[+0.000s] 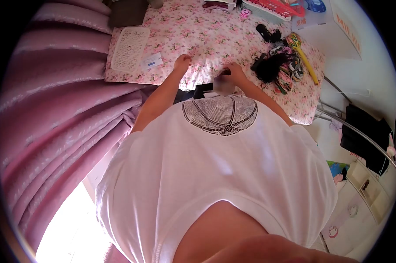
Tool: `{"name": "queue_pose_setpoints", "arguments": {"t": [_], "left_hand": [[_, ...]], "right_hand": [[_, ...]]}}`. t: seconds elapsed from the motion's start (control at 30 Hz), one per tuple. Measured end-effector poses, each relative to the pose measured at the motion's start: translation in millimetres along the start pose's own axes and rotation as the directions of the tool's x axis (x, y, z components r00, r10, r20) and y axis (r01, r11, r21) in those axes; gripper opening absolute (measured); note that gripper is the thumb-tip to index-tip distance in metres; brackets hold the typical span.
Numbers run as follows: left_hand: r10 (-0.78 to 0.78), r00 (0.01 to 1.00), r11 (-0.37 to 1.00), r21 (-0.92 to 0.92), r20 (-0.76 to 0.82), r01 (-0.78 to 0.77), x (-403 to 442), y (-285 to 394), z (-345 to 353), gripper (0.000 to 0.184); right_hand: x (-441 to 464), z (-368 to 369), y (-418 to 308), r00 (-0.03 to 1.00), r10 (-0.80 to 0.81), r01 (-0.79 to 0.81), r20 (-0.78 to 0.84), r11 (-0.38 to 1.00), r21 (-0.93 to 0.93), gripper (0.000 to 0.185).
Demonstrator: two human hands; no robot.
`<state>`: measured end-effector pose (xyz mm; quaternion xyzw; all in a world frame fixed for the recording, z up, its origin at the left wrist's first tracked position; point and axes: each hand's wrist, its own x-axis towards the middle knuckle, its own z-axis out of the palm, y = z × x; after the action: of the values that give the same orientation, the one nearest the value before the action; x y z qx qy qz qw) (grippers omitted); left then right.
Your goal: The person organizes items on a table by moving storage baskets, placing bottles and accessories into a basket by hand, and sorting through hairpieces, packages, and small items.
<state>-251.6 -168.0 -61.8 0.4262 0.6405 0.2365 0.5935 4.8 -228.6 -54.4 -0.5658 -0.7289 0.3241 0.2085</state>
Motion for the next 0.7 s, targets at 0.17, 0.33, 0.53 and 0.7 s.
{"name": "queue_pose_setpoints", "arguments": {"t": [0.17, 0.33, 0.53, 0.7], "left_hand": [[0.179, 0.949, 0.873, 0.487, -0.259, -0.031, 5.9, -6.8, -32.1, 0.024], [0.193, 0.845, 0.767, 0.614, -0.499, 0.187, -13.6, 19.1, -53.6, 0.028], [-0.037, 0.859, 0.671, 0.624, -0.510, 0.400, 5.6, 10.2, -59.2, 0.045], [-0.080, 0.823, 0.636, 0.606, -0.563, 0.477, 20.1, 2.2, -49.5, 0.049]], "right_hand": [[0.3, 14.4, 21.0, 0.977, 0.164, -0.178, 0.139, 0.980, 0.095, 0.030], [13.6, 1.4, 13.7, 0.907, 0.398, -0.421, 0.138, 0.845, 0.329, 0.022], [34.4, -3.8, 7.7, 0.845, 0.532, -0.471, 0.048, 0.700, 0.537, 0.020], [36.4, -4.4, -3.3, 0.784, 0.613, -0.440, -0.097, 0.659, 0.610, 0.018]]}}
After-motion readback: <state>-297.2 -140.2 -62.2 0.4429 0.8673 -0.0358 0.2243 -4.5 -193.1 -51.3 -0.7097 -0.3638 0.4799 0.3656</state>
